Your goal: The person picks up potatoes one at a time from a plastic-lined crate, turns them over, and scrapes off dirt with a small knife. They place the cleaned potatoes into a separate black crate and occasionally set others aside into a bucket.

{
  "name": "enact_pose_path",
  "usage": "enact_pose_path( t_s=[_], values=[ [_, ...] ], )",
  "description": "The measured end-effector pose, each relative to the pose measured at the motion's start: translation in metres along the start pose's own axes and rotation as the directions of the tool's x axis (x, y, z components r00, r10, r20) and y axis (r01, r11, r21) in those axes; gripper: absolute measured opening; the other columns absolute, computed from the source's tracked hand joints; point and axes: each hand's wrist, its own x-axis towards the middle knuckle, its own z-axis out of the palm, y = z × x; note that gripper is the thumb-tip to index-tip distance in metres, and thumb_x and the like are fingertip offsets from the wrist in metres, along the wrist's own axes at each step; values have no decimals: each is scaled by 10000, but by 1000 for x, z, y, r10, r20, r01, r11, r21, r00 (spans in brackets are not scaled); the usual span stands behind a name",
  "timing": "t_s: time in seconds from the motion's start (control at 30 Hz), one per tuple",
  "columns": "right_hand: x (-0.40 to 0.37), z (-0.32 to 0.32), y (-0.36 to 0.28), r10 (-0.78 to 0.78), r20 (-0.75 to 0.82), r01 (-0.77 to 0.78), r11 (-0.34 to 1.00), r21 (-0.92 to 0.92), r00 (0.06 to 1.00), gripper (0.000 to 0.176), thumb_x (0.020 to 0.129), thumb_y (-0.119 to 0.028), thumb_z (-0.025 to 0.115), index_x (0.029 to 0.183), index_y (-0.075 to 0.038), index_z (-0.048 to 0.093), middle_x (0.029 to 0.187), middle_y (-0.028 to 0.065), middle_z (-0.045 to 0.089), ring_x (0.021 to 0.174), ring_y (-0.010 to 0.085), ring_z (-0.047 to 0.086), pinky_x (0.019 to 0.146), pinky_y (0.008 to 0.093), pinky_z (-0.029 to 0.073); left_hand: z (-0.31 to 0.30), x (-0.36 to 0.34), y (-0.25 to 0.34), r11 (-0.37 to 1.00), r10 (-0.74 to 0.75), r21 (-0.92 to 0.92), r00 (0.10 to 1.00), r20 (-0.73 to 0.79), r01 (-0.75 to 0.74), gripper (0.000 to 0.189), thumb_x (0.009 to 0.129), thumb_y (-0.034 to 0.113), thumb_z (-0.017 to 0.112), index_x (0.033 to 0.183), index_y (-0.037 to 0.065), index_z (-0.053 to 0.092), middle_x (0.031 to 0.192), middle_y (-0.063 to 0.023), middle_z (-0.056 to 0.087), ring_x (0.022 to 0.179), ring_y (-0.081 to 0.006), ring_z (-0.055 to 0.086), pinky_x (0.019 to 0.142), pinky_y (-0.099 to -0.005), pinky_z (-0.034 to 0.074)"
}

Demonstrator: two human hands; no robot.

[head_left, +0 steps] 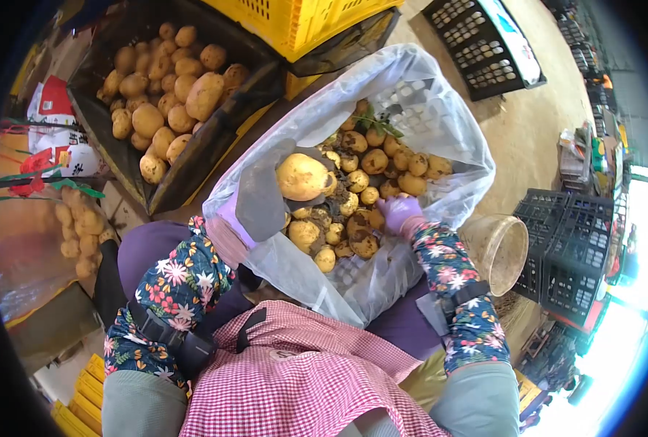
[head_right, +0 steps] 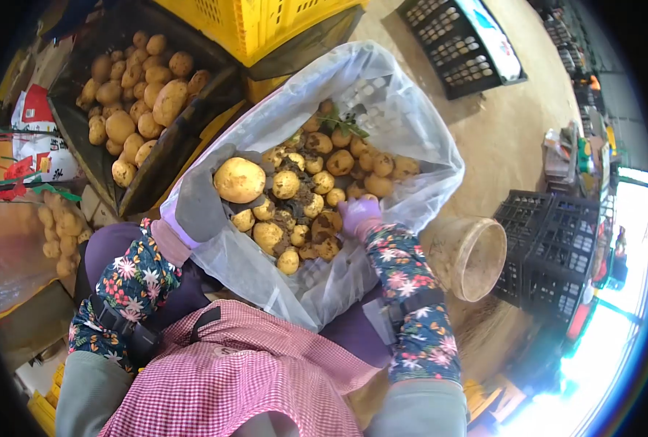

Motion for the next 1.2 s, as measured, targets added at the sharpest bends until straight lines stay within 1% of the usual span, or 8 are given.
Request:
enact_pose_path(
  t_s=[0.27, 0.47, 0.6, 0.63, 0.87, 0.97, 1.1, 1.2],
  values=[
    [38, -14, -3, -42, 282, -20, 977, 214, 958, 592, 723, -342, 719, 1220, -75, 537, 1053, 121, 664, 1045, 300, 614, 826, 390, 499, 20, 7, 19, 841, -313, -484, 947, -69, 242, 520, 995, 437, 369, 1316, 35, 443, 1182, -156, 578, 1050, -307, 610, 802, -407, 568],
    [14, -40, -38, 56, -21, 19, 38, 999, 998, 835, 673, -329, 827, 1358, -81, 419, 1084, 156, 627, 957, 233, 607, 831, 349, 500, 22, -1, 22, 1000, -8, 9, 986, -168, 9, 461, 977, 376, 439, 1217, -13, 502, 1109, -149, 609, 944, -278, 643, 783, -371, 564],
    [1, -24, -98, 116, -85, -23, 709, 704, 990, 640, 768, -305, 702, 1323, -121, 441, 1075, 235, 628, 1024, 378, 603, 849, 442, 486, 4, 2, 64, 911, -155, -403, 979, -134, 89, 360, 992, 265, 423, 1225, -4, 484, 1191, -151, 550, 1007, -254, 621, 815, -387, 566],
    [12, -18, -107, 128, -59, -59, 751, 657, 990, 642, 775, -241, 672, 1356, -163, 410, 1130, 229, 613, 1061, 401, 582, 849, 443, 490, 16, -1, 52, 920, 391, 73, 891, -233, -384, 421, 968, 376, 441, 1133, 6, 557, 1033, -161, 653, 933, -257, 654, 764, -333, 566],
    [26, -37, -116, 80, -619, -13, 994, 112, 782, 290, 833, -149, 535, 1117, -102, 565, 956, 102, 616, 967, 284, 587, 791, 382, 449, -40, 6, 28, 824, 399, 485, 908, -127, -294, 463, 905, 100, 597, 1293, -34, 381, 1240, -182, 524, 1053, -262, 611, 908, -366, 526],
    [51, -12, -162, 200, -225, -105, 921, 375, 954, 537, 751, -317, 673, 1192, -73, 485, 919, 144, 612, 860, 326, 634, 700, 452, 498, -42, 10, 31, 443, 595, 694, 765, 245, -567, 691, 743, -78, 722, 1319, -24, 345, 1245, -177, 510, 1073, -281, 602, 917, -372, 515],
    [77, 9, -170, 248, -125, -139, 818, 558, 961, 825, 749, -503, 690, 1356, -73, 332, 928, 161, 630, 843, 346, 648, 707, 461, 518, -31, 15, 35, 963, 227, 181, 962, -150, -199, 575, 792, -90, 667, 1293, 9, 403, 1218, -168, 535, 1072, -269, 606, 898, -380, 529],
    [83, 19, -146, 114, -125, -1, 744, 668, 986, 797, 744, -472, 723, 1320, -45, 376, 920, 139, 650, 826, 293, 650, 719, 428, 517, -21, 14, 37, 779, 481, 386, 866, 137, -494, 538, 810, -98, 639, 1287, 32, 424, 1199, -167, 552, 1052, -266, 610, 901, -394, 529]
  ],
)
